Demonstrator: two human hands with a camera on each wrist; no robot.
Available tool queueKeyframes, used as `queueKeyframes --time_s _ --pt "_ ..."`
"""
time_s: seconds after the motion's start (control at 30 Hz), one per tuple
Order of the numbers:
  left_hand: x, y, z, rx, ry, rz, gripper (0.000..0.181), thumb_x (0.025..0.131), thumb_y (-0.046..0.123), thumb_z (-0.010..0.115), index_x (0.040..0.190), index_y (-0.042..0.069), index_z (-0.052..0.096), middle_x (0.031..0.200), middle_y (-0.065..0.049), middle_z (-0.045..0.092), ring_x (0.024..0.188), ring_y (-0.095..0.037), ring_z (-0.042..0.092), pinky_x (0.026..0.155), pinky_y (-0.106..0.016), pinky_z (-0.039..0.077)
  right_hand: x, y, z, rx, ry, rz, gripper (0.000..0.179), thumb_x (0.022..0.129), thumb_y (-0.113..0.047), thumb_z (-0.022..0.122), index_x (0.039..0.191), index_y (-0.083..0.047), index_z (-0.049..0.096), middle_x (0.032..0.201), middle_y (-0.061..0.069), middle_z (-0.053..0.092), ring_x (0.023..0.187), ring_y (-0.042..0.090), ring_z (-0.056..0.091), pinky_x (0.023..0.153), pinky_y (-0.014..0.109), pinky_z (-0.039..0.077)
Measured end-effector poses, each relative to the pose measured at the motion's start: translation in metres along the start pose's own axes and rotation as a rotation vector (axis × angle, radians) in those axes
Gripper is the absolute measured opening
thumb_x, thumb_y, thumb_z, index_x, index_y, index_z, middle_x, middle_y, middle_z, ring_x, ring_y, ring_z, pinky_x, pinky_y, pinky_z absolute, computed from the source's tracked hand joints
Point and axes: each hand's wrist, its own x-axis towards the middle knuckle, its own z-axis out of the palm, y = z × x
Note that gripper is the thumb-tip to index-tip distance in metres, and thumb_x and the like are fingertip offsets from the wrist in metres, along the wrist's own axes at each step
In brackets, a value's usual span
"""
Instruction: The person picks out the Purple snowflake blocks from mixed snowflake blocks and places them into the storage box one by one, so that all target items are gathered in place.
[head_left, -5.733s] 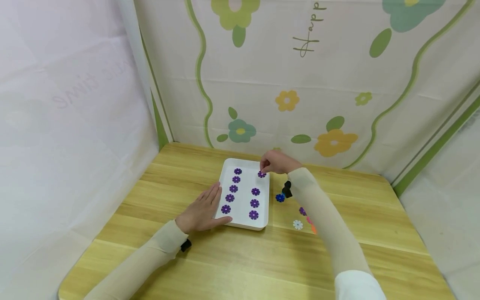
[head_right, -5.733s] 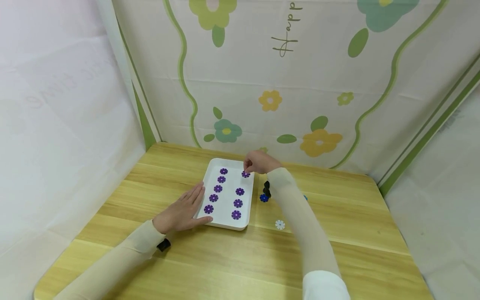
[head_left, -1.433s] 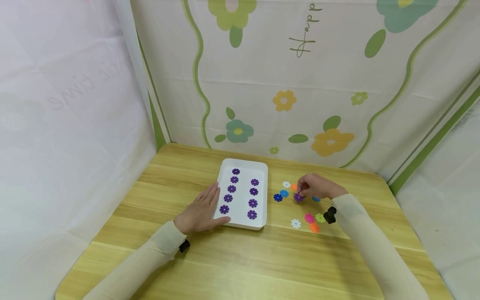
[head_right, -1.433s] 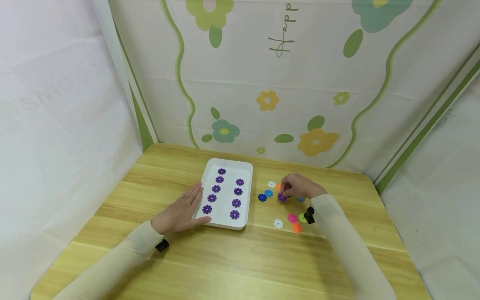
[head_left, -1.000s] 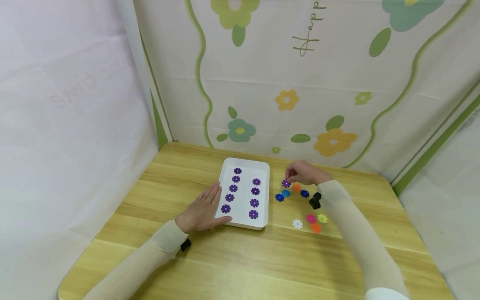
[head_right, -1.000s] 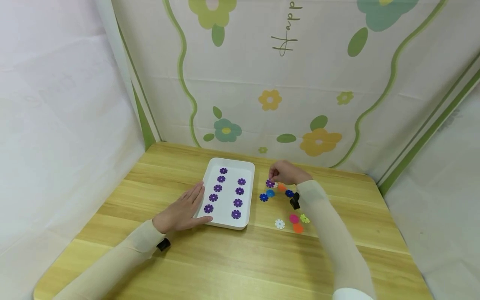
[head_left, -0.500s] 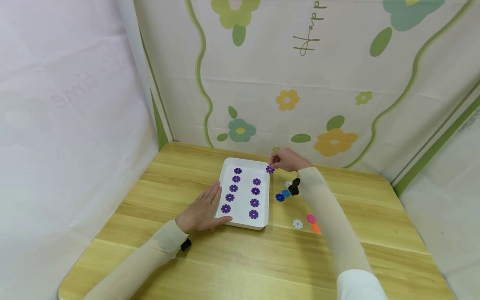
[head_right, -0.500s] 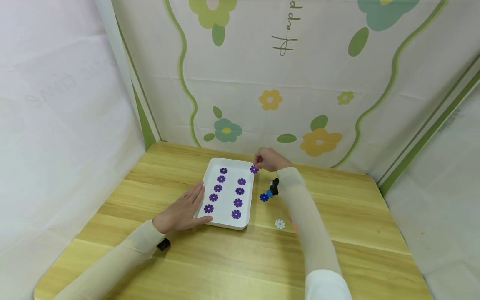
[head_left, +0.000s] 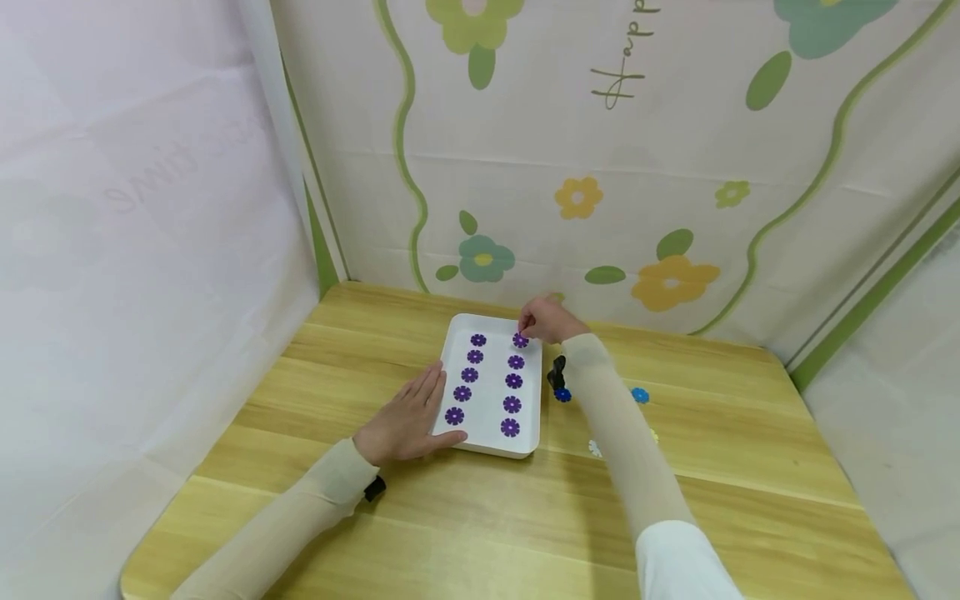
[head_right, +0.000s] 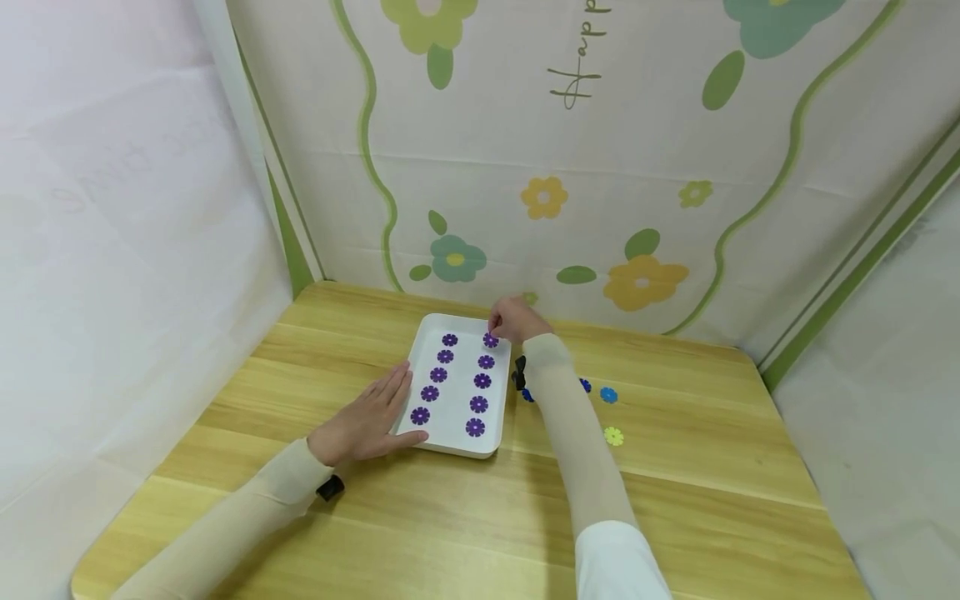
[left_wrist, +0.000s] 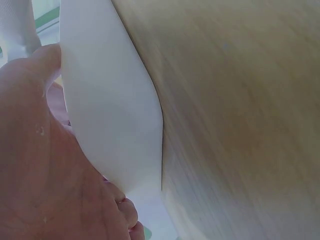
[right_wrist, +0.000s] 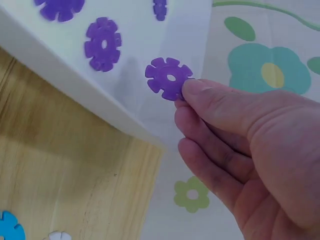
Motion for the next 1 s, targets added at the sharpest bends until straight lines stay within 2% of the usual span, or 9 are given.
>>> queueKeyframes --time_s 0.37,0.73,1.0 --pt "0.0 0.0 0.001 0.008 0.011 0.001 0.109 0.101 0.073 0.047 0.165 -0.009 0.017 0.177 -0.026 0.006 0.165 -0.041 0.011 0.133 -0.055 0.022 0.001 0.0 0.007 -0.056 0.004 -0.01 0.007 0.096 -0.001 0.074 0.099 -0.003 0.08 0.1 0.01 0.077 0.09 0.022 0.071 0.087 0.034 0.064" --pt "0.0 0.003 -0.002 0.009 -0.004 -0.005 0.109 0.101 0.073 0.048 0.165 -0.009 0.014 0.177 -0.025 0.004 0.166 -0.04 0.01 0.133 -0.055 0.022 0.007 0.005 0.017 -0.102 0.059 0.007 0.009 0.096 -0.003 0.075 0.098 -0.004 0.083 0.1 0.011 0.08 0.087 0.021 0.074 0.085 0.034 0.065" --pt "0.001 -0.001 0.003 -0.008 0.019 0.002 0.11 0.1 0.073 0.048 0.165 -0.009 0.014 0.177 -0.025 0.004 0.166 -0.041 0.01 0.133 -0.056 0.021 0.005 0.003 0.01 -0.125 0.056 -0.034 0.012 0.098 -0.003 0.073 0.105 0.0 0.082 0.107 0.015 0.08 0.094 0.025 0.074 0.089 0.037 0.064"
